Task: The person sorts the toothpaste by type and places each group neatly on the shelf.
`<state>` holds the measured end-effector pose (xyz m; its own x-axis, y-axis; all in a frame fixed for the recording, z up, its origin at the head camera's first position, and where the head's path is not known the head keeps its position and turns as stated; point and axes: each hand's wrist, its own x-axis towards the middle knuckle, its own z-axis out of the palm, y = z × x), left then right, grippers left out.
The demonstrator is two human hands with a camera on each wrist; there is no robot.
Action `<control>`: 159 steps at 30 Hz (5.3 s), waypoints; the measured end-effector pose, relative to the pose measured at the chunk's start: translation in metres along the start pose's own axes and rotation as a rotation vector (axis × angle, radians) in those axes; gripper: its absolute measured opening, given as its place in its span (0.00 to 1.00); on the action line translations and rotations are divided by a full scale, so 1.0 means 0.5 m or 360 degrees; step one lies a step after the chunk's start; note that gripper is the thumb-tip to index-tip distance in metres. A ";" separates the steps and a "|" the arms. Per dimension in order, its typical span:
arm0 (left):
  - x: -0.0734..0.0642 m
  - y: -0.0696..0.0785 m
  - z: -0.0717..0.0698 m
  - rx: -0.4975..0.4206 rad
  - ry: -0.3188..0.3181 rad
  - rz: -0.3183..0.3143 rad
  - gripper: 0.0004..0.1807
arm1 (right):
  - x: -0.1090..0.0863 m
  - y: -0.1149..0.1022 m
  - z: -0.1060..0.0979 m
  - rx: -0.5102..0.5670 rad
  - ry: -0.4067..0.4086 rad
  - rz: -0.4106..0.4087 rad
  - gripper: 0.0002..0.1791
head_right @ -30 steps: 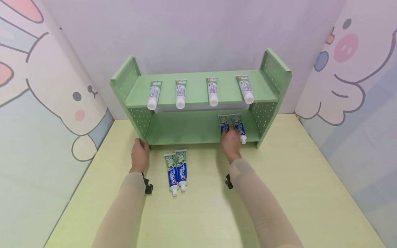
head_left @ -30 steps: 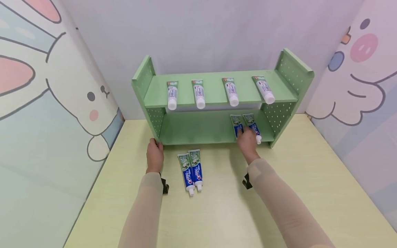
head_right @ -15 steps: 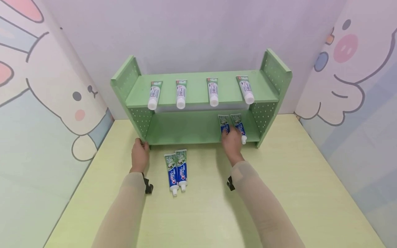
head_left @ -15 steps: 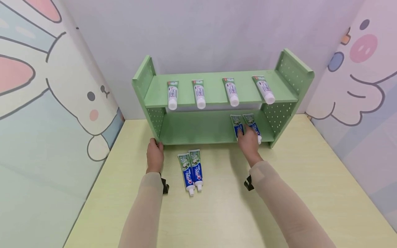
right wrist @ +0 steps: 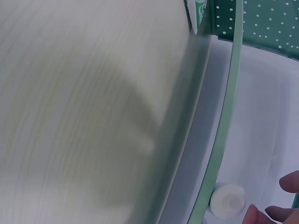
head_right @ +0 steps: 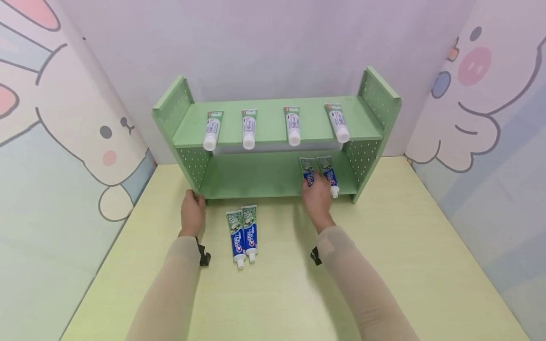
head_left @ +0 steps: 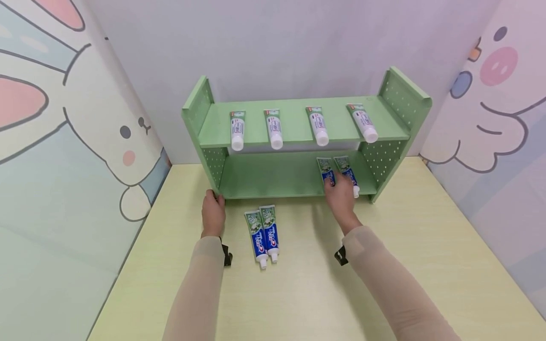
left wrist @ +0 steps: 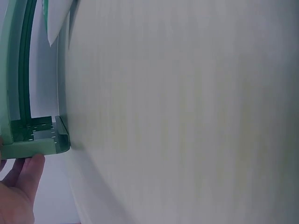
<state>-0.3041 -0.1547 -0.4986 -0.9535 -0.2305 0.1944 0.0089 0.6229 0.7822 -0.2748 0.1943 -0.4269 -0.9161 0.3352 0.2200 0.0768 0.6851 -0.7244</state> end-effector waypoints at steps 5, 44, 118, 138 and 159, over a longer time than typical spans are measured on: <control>0.000 -0.002 0.001 0.0004 0.0000 0.0009 0.14 | -0.011 -0.011 0.000 0.0075 -0.0018 -0.0015 0.26; 0.000 0.007 -0.001 -0.0016 -0.0011 -0.0033 0.14 | -0.105 -0.046 0.061 0.0354 -0.0140 -0.0117 0.23; 0.000 0.015 -0.001 0.0002 -0.0041 -0.0097 0.16 | -0.214 -0.068 0.168 0.0340 -0.0734 0.0218 0.26; 0.003 0.015 -0.001 0.0011 -0.0010 -0.0085 0.14 | -0.215 -0.072 0.182 0.0140 -0.0942 0.0234 0.28; 0.001 0.016 -0.004 -0.0001 -0.0019 -0.0084 0.15 | -0.217 -0.084 0.187 0.0111 -0.1057 0.0318 0.26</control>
<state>-0.3040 -0.1515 -0.4909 -0.9562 -0.2541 0.1456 -0.0415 0.6098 0.7915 -0.2155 0.0687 -0.4812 -0.9355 -0.0313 -0.3518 0.2637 0.6008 -0.7546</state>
